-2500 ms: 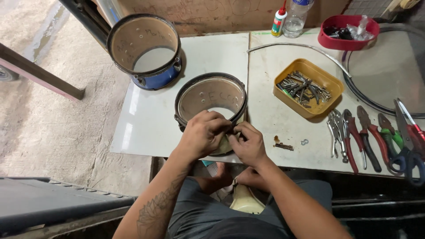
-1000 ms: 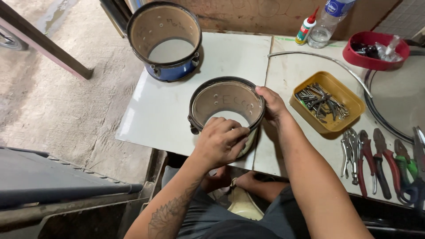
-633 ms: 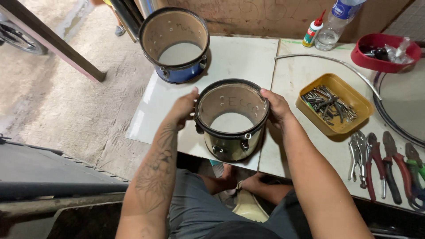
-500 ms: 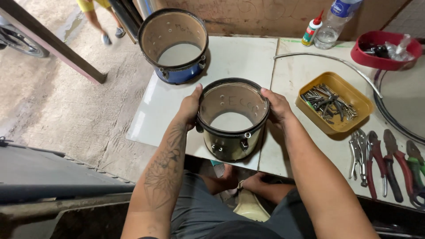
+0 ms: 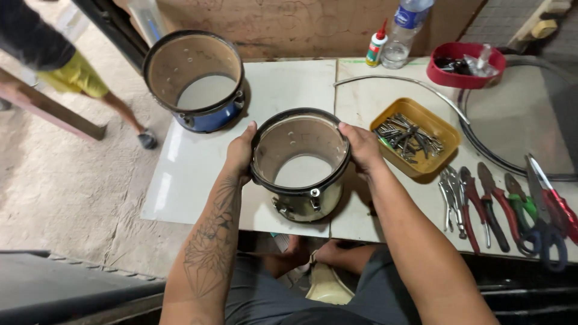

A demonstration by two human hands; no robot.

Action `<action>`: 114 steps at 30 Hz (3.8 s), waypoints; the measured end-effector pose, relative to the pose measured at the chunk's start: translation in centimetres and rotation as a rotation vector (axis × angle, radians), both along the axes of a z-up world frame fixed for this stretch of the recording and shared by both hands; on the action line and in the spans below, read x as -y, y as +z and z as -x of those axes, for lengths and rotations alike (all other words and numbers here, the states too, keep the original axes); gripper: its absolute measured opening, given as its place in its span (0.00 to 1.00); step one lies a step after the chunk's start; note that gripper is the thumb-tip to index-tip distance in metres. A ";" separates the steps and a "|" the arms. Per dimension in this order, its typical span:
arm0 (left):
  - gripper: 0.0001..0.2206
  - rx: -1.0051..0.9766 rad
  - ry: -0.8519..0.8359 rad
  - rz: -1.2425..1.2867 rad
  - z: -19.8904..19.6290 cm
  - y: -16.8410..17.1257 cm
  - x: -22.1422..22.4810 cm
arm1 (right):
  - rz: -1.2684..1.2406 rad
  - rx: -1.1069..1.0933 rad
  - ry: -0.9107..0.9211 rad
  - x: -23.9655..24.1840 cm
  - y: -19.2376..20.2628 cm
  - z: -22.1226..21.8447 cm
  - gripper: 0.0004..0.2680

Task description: Repairing a drum by assembling and attaching hardware components to the shell

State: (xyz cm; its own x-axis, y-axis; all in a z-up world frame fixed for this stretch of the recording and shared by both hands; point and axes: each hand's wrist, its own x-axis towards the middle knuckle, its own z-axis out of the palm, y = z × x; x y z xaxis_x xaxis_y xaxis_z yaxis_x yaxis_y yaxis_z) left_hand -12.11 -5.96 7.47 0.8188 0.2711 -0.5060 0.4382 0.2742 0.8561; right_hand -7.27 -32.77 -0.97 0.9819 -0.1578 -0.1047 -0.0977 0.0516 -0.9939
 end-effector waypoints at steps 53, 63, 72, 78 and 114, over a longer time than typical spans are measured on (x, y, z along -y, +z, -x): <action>0.04 1.056 -1.310 -0.885 4.9 5.6 11.8 | -0.250 -0.013 -0.213 6.4 3.5 6.7 0.16; 0.03 0.994 -1.287 -0.882 4.8 5.8 11.5 | 0.093 0.218 -0.330 8.9 -0.9 6.2 0.18; 0.02 0.897 -1.269 -0.806 5.0 7.3 10.9 | 0.522 0.654 -0.274 3.8 -2.0 18.0 0.04; 0.03 0.885 -1.246 -0.814 5.0 7.8 10.4 | 0.470 0.722 -0.220 1.5 4.1 19.6 0.07; 0.03 1.130 -0.925 -0.873 6.5 7.2 10.3 | 0.927 0.650 -0.352 12.6 -1.2 19.4 0.05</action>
State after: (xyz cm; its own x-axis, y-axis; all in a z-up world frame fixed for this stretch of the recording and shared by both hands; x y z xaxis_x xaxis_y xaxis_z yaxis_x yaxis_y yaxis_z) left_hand -18.66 -16.24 14.65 0.6713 -0.6060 0.4269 -0.7184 -0.3900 0.5760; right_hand -26.68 -45.33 -2.17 0.6958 -0.1832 0.6945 0.3147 -0.7914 -0.5240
